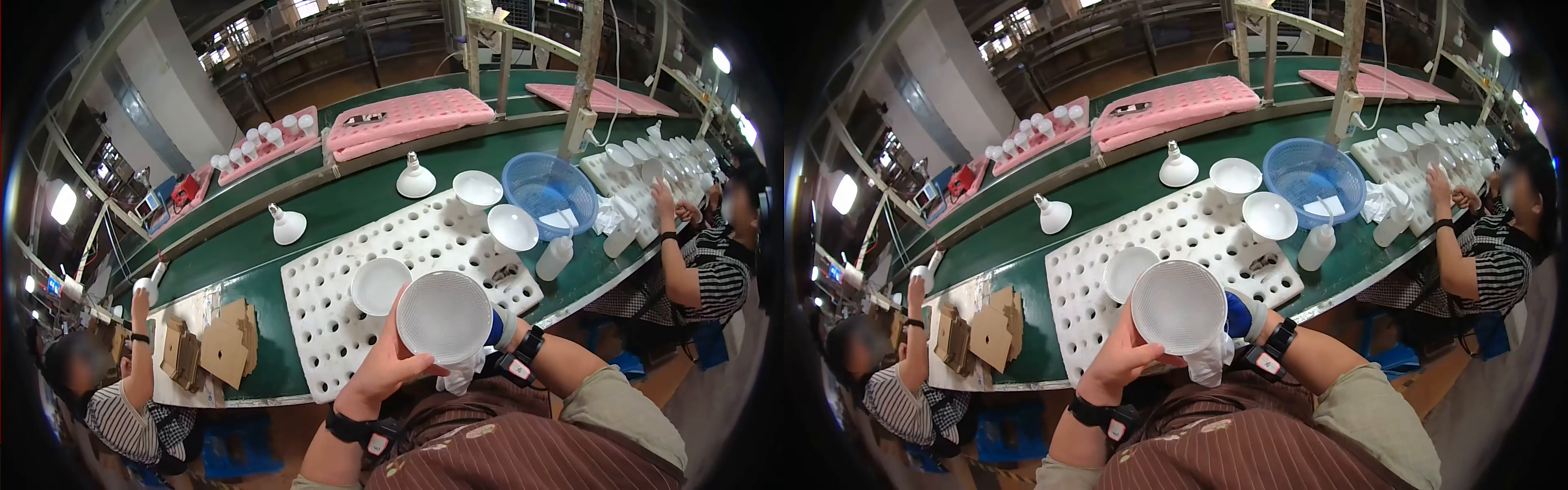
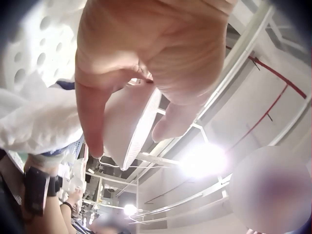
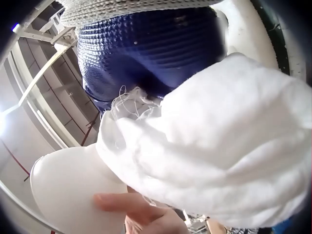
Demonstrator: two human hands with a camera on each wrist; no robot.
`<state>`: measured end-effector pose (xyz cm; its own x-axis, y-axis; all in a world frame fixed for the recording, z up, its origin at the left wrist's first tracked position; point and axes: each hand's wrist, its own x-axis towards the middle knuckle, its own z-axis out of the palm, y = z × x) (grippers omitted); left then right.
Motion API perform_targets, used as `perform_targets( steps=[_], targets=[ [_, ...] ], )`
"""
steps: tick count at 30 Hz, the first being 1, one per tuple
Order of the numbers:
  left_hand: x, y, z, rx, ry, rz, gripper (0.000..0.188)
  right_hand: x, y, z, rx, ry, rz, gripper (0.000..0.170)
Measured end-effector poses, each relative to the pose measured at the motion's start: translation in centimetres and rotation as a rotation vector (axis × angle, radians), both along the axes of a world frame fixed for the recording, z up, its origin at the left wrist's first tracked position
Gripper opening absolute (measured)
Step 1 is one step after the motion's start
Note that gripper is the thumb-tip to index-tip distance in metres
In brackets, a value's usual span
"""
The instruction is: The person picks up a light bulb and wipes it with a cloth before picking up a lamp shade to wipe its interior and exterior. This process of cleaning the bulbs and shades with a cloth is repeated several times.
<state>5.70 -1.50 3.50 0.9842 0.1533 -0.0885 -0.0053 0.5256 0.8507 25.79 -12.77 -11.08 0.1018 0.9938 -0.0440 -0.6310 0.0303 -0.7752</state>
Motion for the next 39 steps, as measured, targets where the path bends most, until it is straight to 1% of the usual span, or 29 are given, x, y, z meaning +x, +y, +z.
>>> perform_targets(
  steps=[1, 3, 4, 6, 7, 8, 9, 10, 12, 13, 15, 16, 18, 19, 21, 22, 23, 24, 25, 26, 28, 29, 31, 32, 33, 35, 36, 38, 39],
  targets=[
    [0.3, 0.2, -0.2, -0.001, 0.002, 0.006, 0.104, -0.3, -0.1, 1.3, 0.010, -0.037, 0.008, 0.038],
    [0.4, 0.4, -1.0, 0.680, -0.060, 0.206, 0.115, -0.9, 0.0, 2.7, 0.045, -0.126, 0.007, 0.039],
    [0.4, 0.0, -1.0, 0.684, -0.054, 0.214, 0.115, -1.1, 0.1, 3.4, 0.081, -0.224, -0.008, 0.040],
    [0.8, -0.7, -1.2, 1.026, -0.157, 0.431, 0.121, -1.0, -0.1, 3.9, 0.071, -0.166, -0.009, 0.041],
    [0.9, -0.6, -1.0, 1.024, -0.161, 0.430, 0.121, -0.5, -0.2, 3.3, 0.015, -0.070, -0.002, 0.039],
    [0.8, -0.6, -0.6, 0.952, -0.110, 0.416, 0.113, -0.3, -0.4, 2.5, -0.046, 0.030, 0.004, 0.038],
    [0.8, -0.6, -0.5, 0.878, -0.057, 0.399, 0.104, 0.0, -0.4, 1.6, -0.056, 0.035, 0.001, 0.038],
    [0.9, -0.4, -0.8, 0.869, -0.052, 0.398, 0.104, 0.4, -0.3, 0.8, -0.050, 0.023, 0.013, 0.036],
    [1.3, 0.3, -1.7, 0.736, -0.027, 0.418, 0.075, 0.8, -0.4, -0.5, -0.046, 0.010, 0.025, 0.035],
    [1.4, 0.3, -2.1, 0.740, -0.030, 0.421, 0.075, 1.1, -0.5, -0.9, -0.069, 0.035, 0.034, 0.035],
    [1.4, 0.6, -2.8, 0.572, 0.011, 0.429, 0.052, 0.8, -0.8, -0.2, -0.091, 0.165, 0.044, 0.034],
    [1.3, 1.0, -3.5, 0.625, 0.056, 0.443, 0.049, 0.3, -0.7, 1.2, -0.054, 0.143, 0.066, 0.034],
    [1.3, 1.6, -4.6, 0.582, 0.050, 0.425, 0.052, -0.4, -1.3, 2.9, 0.143, -0.527, -0.075, 0.037],
    [1.4, 1.4, -3.7, 0.581, 0.049, 0.430, 0.052, 0.1, -1.5, 2.0, 0.145, -0.530, -0.070, 0.037],
    [1.3, 1.0, -1.8, 0.336, 0.050, 0.340, 0.078, 0.8, -0.8, 0.4, -0.132, 0.251, 0.042, 0.039],
    [1.1, 1.2, -1.5, 0.347, 0.056, 0.351, 0.078, 0.5, -0.1, 0.5, -0.116, 0.107, 0.030, 0.039],
    [0.9, 1.3, -1.2, 0.709, 0.022, 0.328, 0.093, 0.3, -0.6, 1.0, -0.075, -0.030, 0.017, 0.038],
    [0.7, 1.3, -1.0, 1.065, -0.008, 0.292, 0.109, -0.5, -0.8, 4.2, -0.037, -0.165, 0.002, 0.038],
    [0.6, 0.9, 0.1, 0.965, 0.086, 0.255, 0.125, -0.2, -0.4, 3.7, -0.113, 0.005, 0.014, 0.037],
    [0.4, 0.7, 0.4, 0.960, 0.094, 0.257, 0.125, -0.3, -0.5, 3.6, -0.118, 0.009, 0.019, 0.037],
    [0.6, 0.3, 0.5, 0.866, 0.203, 0.284, 0.118, -0.3, -1.3, 4.3, -0.090, -0.222, -0.012, 0.037],
    [0.5, 0.2, 0.3, 0.851, 0.208, 0.278, 0.118, 0.0, -1.3, 3.5, -0.084, -0.248, 0.003, 0.036],
    [0.4, 0.5, -0.4, 0.747, 0.203, 0.262, 0.096, 0.0, -2.0, 4.0, -0.093, -0.217, 0.020, 0.035],
    [0.4, 0.7, -0.9, 0.730, 0.204, 0.253, 0.096, -0.2, -2.2, 4.4, -0.085, -0.187, 0.039, 0.034],
    [0.4, 1.0, -1.5, 0.690, 0.165, 0.212, 0.086, -0.6, -2.2, 5.0, 0.075, -0.573, -0.010, 0.031],
    [0.3, 0.7, -1.1, 0.501, 0.133, 0.112, 0.060, -1.0, -2.7, 5.6, 0.017, -0.512, -0.026, 0.030],
    [0.2, 0.6, -0.9, 0.490, 0.133, 0.106, 0.060, -1.0, -2.8, 6.1, -0.015, -0.460, -0.043, 0.029],
    [0.0, 0.6, -0.8, 0.212, 0.188, -0.002, 0.049, -1.2, -3.1, 7.5, -0.064, -0.520, -0.063, 0.028],
    [0.0, 0.4, -1.0, 0.208, 0.190, -0.006, 0.049, -1.2, -3.2, 7.8, -0.095, -0.478, -0.079, 0.028]
  ],
)
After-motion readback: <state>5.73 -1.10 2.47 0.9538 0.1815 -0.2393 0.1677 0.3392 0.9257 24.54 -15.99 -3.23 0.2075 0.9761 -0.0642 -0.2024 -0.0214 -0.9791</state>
